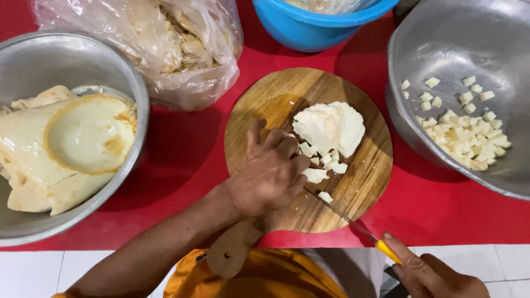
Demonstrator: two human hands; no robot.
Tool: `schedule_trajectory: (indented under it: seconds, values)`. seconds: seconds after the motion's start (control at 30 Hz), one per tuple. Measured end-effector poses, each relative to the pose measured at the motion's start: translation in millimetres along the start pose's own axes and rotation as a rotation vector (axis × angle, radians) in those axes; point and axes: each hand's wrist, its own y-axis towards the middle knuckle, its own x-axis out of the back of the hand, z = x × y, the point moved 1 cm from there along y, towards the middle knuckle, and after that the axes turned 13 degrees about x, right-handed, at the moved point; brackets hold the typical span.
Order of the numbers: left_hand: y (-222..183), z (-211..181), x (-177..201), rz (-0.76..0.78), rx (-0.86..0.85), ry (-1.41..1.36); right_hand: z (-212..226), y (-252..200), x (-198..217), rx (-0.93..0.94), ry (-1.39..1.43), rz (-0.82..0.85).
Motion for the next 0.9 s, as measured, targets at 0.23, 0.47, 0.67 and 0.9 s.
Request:
schedule_trajectory:
  seconds: [0.23,0.47,0.67,0.9]
  values:
    - [-0.8,-29.8,25.4,-0.115,0.079,0.065,-2.7,-9.4,9.3,-0.029,-0.261,-0.426]
    - [-37.6,-62.3,31.3,-0.092,0.124,0.18,124.0,-19.5,22.0,0.122,-0.334,-0.892]
    - [-50.3,-60.3,24.5,-0.096,0.19,0.152,-3.4,-22.1,-77.4,0.016,-0.436,-0.671]
    - [-47.1,-59.2,23.7,-0.129,0.175,0.142,10.3,-11.8,-82.1,-0.087,-0.5,-0.674]
